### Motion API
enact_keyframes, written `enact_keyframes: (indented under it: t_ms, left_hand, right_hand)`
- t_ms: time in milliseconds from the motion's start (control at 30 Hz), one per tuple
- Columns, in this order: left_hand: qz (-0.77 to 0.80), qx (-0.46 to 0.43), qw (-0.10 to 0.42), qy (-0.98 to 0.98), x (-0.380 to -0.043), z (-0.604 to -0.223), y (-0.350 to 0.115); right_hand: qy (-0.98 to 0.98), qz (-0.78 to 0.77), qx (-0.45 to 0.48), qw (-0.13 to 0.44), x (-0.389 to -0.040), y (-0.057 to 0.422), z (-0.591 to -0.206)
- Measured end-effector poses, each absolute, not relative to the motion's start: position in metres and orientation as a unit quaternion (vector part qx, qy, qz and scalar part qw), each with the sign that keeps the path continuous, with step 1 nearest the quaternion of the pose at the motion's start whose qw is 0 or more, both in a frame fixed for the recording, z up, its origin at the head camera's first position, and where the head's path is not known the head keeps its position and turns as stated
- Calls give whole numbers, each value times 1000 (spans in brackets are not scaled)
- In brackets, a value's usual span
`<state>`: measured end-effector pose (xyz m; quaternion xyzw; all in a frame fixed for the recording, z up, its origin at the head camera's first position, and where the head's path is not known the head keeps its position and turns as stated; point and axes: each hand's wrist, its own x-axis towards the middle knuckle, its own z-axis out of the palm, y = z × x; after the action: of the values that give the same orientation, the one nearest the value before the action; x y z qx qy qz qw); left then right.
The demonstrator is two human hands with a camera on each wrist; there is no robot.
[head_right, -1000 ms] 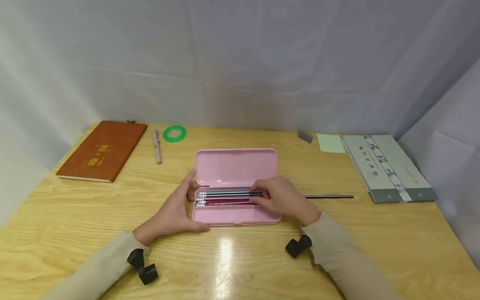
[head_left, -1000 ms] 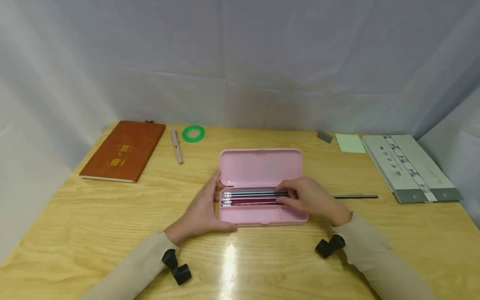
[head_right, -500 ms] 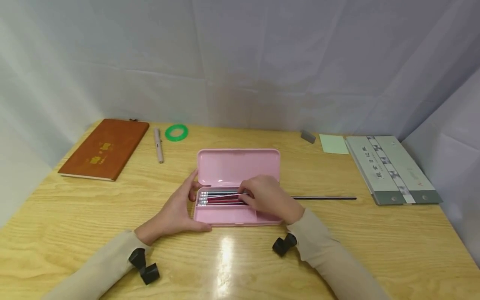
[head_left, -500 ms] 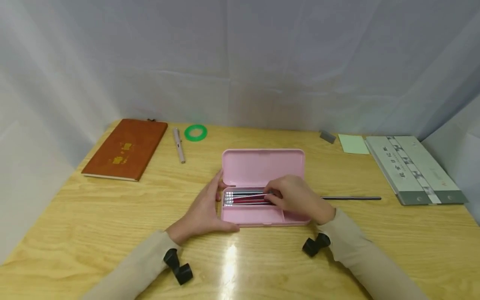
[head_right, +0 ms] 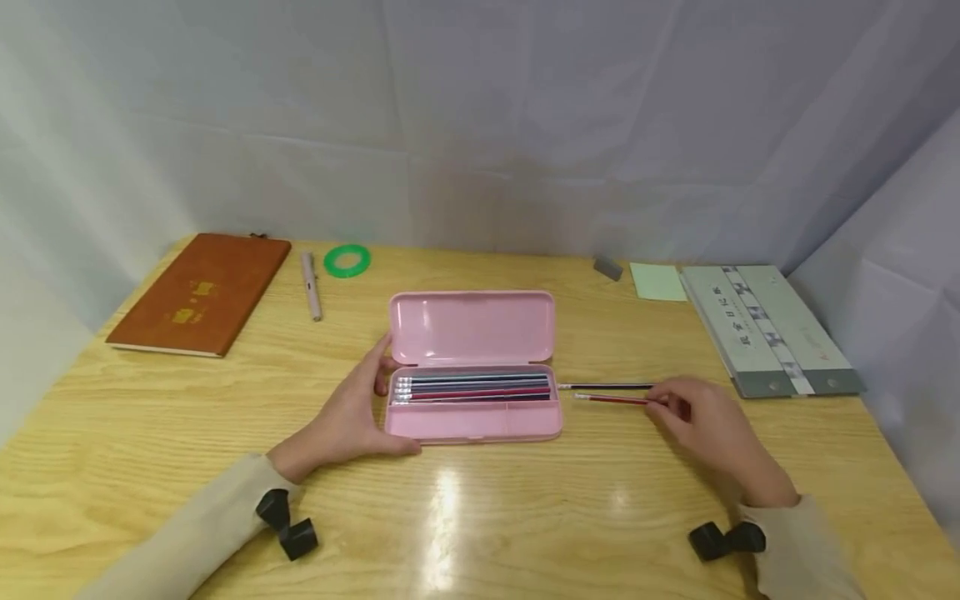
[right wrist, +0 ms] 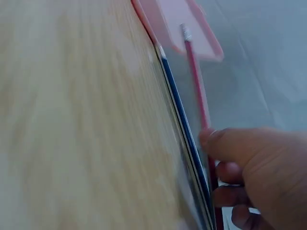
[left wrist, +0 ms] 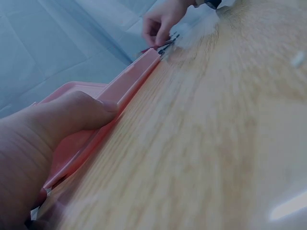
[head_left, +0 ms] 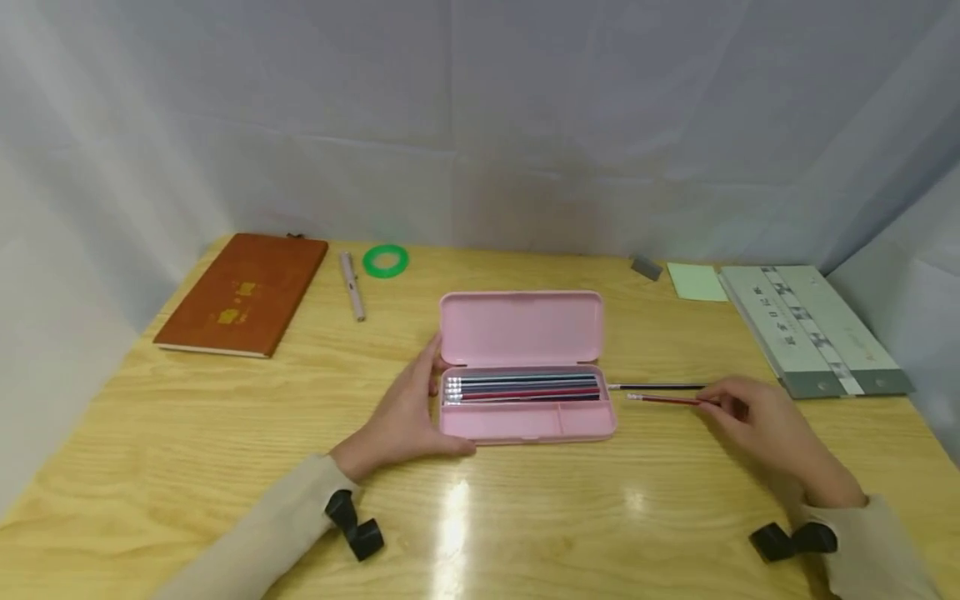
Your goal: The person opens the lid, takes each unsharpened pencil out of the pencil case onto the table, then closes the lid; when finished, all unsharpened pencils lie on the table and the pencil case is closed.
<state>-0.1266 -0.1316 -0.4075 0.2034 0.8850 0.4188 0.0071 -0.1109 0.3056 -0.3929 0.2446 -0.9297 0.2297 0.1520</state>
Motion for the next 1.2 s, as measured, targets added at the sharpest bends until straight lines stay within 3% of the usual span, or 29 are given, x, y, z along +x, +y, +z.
enact_keyframes:
  t_ms: [167, 500, 867, 1200]
  left_hand:
    - [422, 198, 5, 885, -126, -406, -137]
    - [422, 204, 1, 884, -124, -408, -137]
    - [424, 204, 12, 882, -127, -407, -134]
    - [434, 219, 7, 874, -129, -409, -130]
  right_hand:
    - [-935, 240, 231, 119, -110, 316, -400]
    - [-944, 219, 238, 71, -130, 283, -398]
    - [-943, 228, 230, 78, -140, 283, -401]
    - [-921, 255, 289, 62, -148, 221, -387]
